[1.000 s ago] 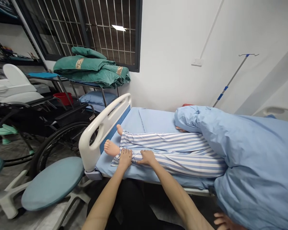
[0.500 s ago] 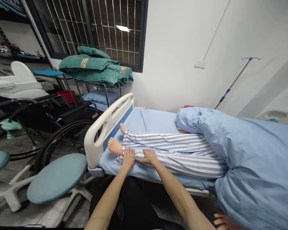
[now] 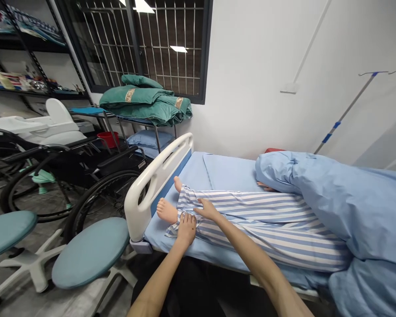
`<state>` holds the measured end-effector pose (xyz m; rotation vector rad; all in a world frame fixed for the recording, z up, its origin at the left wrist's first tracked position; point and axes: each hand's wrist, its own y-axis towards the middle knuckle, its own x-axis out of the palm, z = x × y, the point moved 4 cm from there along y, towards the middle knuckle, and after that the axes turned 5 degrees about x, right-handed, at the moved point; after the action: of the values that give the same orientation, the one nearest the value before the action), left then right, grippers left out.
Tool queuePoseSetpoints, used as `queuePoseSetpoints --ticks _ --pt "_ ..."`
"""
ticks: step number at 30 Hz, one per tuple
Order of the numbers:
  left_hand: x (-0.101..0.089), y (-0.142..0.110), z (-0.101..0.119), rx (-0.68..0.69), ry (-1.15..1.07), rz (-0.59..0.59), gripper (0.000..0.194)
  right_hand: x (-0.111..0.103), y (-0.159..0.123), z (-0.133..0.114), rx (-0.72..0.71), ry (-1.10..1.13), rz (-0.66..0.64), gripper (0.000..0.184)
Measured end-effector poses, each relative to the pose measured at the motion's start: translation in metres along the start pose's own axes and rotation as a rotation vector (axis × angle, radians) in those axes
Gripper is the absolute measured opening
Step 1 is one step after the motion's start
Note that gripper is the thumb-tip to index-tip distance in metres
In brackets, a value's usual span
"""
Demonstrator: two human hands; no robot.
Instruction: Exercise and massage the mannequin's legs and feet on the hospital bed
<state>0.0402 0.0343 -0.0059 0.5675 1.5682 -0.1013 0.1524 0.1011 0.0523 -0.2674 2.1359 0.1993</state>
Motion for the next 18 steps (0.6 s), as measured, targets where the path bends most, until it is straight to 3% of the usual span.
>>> queuePoseSetpoints --ticks 4,10,13,18 --pt "0.003 -0.002 -0.001 -0.014 -0.013 -0.019 0.045 0.006 0.056 -0.034 -0.041 0.077 0.100 0.043" --pt "0.009 -0.005 0.002 -0.022 -0.063 -0.004 0.048 0.027 0.133 -0.063 0.070 0.038 0.129 0.045" --pt "0.011 -0.007 0.003 -0.017 -0.058 -0.025 0.049 0.044 0.143 -0.055 0.124 -0.011 0.035 0.042" --pt "0.013 -0.008 0.003 -0.013 -0.043 -0.022 0.052 0.062 0.124 -0.039 0.121 -0.127 -0.073 0.029"
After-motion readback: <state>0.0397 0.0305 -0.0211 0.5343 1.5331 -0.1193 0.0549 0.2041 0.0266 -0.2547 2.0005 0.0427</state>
